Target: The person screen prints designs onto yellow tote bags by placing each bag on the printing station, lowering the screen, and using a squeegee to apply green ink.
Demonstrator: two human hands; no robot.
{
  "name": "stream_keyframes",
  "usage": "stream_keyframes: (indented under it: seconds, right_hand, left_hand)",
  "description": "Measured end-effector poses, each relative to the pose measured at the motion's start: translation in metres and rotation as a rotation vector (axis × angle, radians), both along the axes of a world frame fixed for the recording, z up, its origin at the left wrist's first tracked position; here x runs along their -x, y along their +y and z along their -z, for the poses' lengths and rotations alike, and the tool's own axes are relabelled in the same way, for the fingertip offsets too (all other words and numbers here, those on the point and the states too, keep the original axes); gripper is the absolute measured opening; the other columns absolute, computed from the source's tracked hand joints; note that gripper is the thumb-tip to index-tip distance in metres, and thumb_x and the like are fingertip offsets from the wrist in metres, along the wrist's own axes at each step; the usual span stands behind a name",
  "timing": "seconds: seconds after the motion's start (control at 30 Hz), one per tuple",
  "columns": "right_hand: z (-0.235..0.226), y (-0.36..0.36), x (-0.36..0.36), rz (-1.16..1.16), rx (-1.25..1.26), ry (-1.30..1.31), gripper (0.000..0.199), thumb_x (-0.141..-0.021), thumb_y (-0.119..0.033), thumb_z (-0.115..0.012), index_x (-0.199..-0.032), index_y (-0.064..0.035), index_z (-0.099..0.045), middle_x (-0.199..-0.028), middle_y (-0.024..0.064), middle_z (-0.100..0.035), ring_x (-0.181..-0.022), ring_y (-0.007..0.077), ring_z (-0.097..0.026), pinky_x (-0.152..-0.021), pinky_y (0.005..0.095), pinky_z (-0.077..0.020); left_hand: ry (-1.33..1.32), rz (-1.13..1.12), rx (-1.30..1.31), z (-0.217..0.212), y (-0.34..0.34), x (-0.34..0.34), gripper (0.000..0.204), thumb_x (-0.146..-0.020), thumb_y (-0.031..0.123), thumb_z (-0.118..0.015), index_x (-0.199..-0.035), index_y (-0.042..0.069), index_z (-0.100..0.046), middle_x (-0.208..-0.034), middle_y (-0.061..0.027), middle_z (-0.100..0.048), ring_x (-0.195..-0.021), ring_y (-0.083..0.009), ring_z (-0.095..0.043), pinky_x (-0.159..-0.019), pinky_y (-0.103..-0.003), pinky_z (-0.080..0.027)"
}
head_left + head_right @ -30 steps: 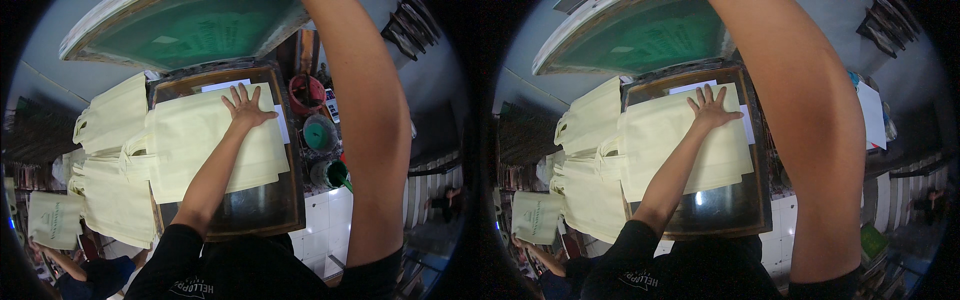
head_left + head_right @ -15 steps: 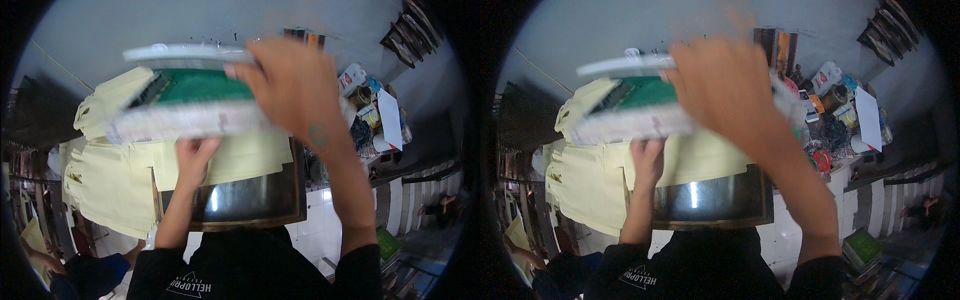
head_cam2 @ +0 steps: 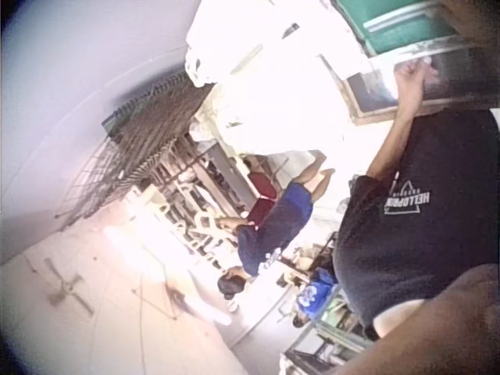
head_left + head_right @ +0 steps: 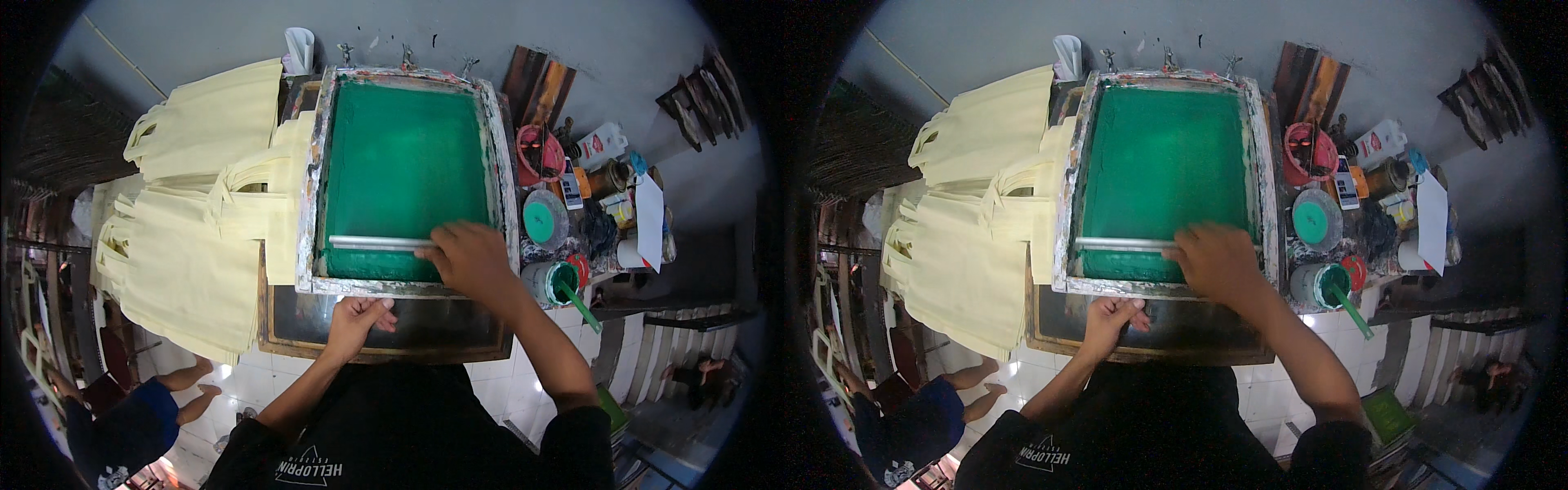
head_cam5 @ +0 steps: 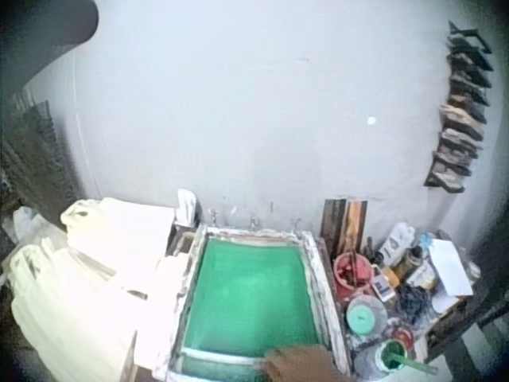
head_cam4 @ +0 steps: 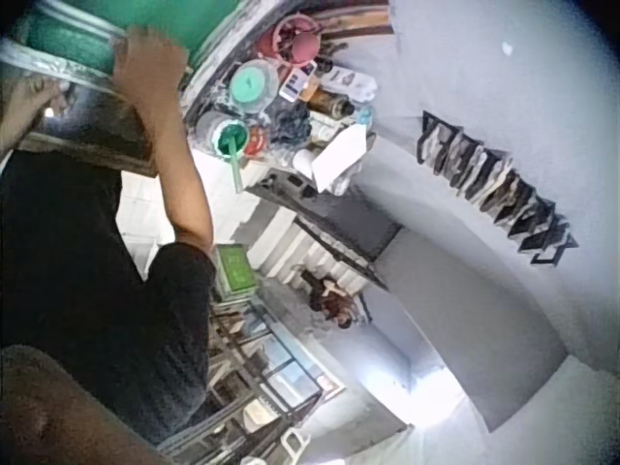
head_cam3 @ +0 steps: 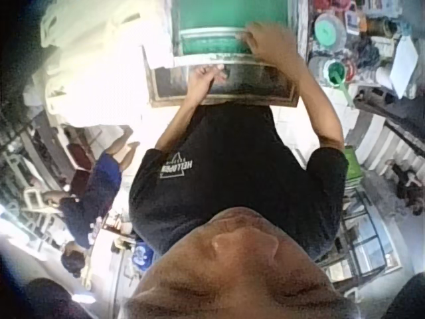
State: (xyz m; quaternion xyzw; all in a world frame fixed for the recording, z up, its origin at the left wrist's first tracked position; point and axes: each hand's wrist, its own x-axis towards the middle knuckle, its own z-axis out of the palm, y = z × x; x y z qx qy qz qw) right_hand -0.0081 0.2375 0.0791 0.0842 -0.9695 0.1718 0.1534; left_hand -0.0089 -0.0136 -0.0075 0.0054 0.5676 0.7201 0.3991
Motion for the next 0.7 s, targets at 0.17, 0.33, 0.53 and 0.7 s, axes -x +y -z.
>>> stream_keyframes:
  seconds: [0.17, 0.33, 0.53, 0.7]
  right_hand:
    - [0.019, 0.050, 0.097, 0.014, -0.094, 0.030, 0.044, -0.091, -0.047, -0.068, -0.079, -0.0055, -0.063, -0.073, 0.0138, -0.066, -0.072, 0.0373, -0.066, -0.062, 0.0493, -0.0491]
    - [-0.003, 0.110, 0.206, 0.095, -0.097, -0.236, 0.053, -0.089, -0.056, -0.067, -0.113, -0.0103, -0.074, -0.098, 0.0191, -0.074, -0.091, 0.0416, -0.070, -0.081, 0.0520, -0.0541]
    - [-0.006, 0.118, 0.255, 0.200, -0.148, -0.285, 0.064, -0.085, -0.066, -0.066, -0.117, -0.0106, -0.075, -0.099, 0.0205, -0.074, -0.094, 0.0402, -0.071, -0.084, 0.0525, -0.0540]
    - [0.011, 0.100, 0.237, 0.298, -0.282, -0.156, 0.069, -0.086, -0.072, -0.060, -0.104, -0.0073, -0.074, -0.094, 0.0182, -0.074, -0.091, 0.0374, -0.072, -0.079, 0.0511, -0.0552]
  left_hand:
    - [-0.019, 0.026, 0.037, -0.003, -0.001, 0.002, 0.024, -0.099, 0.019, -0.069, -0.096, -0.004, -0.070, -0.079, -0.0126, -0.071, -0.066, -0.0189, -0.070, -0.062, -0.031, -0.058]
    - [-0.198, 0.112, -0.026, -0.010, -0.008, 0.016, 0.027, -0.100, 0.021, -0.066, -0.108, -0.005, -0.067, -0.094, -0.0187, -0.073, -0.081, -0.0244, -0.074, -0.075, -0.035, -0.060]
    - [-0.440, 0.288, -0.189, -0.031, -0.014, 0.012, 0.033, -0.104, 0.019, -0.056, -0.129, -0.002, -0.059, -0.119, -0.0202, -0.071, -0.101, -0.0264, -0.073, -0.088, -0.035, -0.058]
    - [0.203, 0.355, -0.073, -0.073, 0.026, 0.083, 0.026, -0.106, 0.018, -0.055, -0.124, 0.002, -0.064, -0.108, -0.0118, -0.073, -0.094, -0.0179, -0.071, -0.079, -0.029, -0.056]
